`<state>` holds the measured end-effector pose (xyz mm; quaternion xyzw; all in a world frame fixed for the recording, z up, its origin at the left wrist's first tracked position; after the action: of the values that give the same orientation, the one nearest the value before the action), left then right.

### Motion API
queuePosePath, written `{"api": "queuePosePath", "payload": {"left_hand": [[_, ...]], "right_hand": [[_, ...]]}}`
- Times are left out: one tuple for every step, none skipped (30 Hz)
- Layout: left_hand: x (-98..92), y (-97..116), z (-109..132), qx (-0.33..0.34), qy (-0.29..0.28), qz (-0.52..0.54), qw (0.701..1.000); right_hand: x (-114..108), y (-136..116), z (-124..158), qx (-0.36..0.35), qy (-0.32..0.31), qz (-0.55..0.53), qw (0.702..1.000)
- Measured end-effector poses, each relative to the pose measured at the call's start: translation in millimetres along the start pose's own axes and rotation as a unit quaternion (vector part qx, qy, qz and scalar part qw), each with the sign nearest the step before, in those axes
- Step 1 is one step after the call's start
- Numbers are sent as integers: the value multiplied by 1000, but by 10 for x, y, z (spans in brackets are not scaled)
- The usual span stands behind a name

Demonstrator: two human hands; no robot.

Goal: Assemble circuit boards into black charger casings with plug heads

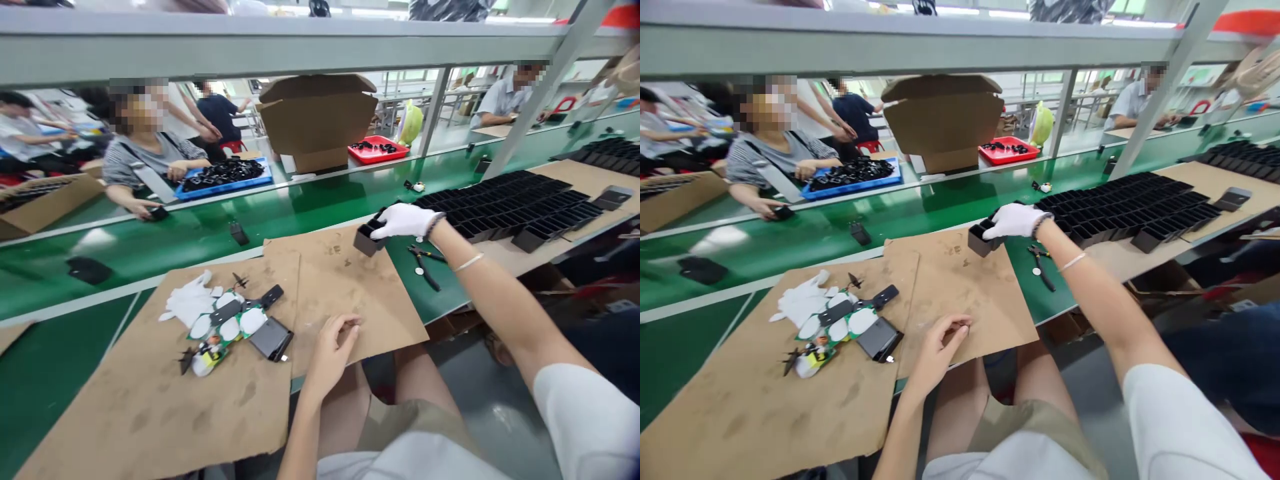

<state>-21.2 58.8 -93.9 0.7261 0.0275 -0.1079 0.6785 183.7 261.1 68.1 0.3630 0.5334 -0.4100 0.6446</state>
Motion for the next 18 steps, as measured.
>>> {"api": "queuePosePath", "payload": {"left_hand": [[1,-1,-1,-3,1,5,1000],[2,-3,-2,-5,3,13,1000],[2,-6,-3,-7,5,20,1000],[2,-9,-4,-8,9,28,1000],[1,-12,-6,-9,12,34,999],[1,-14,-7,-9,14,38,999],[1,-14,-9,-10,15,41,999],[1,-12,-10,-11,15,42,999],[1,-9,-11,-11,15,43,999],[0,-4,-11,-12,14,43,999],[-1,1,-11,-12,15,44,999],[-2,7,-10,-13,16,45,999],[-3,12,-9,-13,18,48,999],[-3,15,-8,-14,19,53,998],[-3,17,-7,-14,20,59,998],[-1,18,-8,-14,21,65,998],[0,17,-9,-14,22,71,997],[1,15,-12,-13,22,75,997]], "right_hand": [[50,-189,-188,-13,-10,-7,1000],[107,-378,-357,-23,-18,-13,999],[168,-567,-503,-33,-25,-17,999],[230,-752,-624,-42,-30,-21,998],[290,-931,-718,-51,-35,-22,998],[344,-1097,-788,-58,-41,-23,997],[390,-1242,-838,-65,-46,-22,997],[425,-1363,-872,-70,-52,-21,996],[447,-1456,-892,-75,-57,-20,995],[458,-1521,-902,-81,-62,-20,995],[458,-1559,-902,-86,-66,-19,994],[451,-1575,-893,-92,-69,-19,993],[440,-1573,-874,-97,-71,-18,993],[426,-1560,-846,-102,-71,-18,992],[412,-1541,-807,-106,-69,-17,992],[398,-1522,-762,-109,-66,-17,992],[382,-1505,-710,-112,-60,-17,992],[363,-1494,-655,-113,-51,-18,992]]}}
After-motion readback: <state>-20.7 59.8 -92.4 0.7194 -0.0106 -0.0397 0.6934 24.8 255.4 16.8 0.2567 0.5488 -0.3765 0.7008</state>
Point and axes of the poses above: each hand's wrist, its own z-axis away from the middle knuckle, its own x-axis out of the palm, y = z × x, the point moved 3 cm from there along -z, towards the middle knuckle, and after that the axes turned 7 degrees about z, right-handed, at the moved point
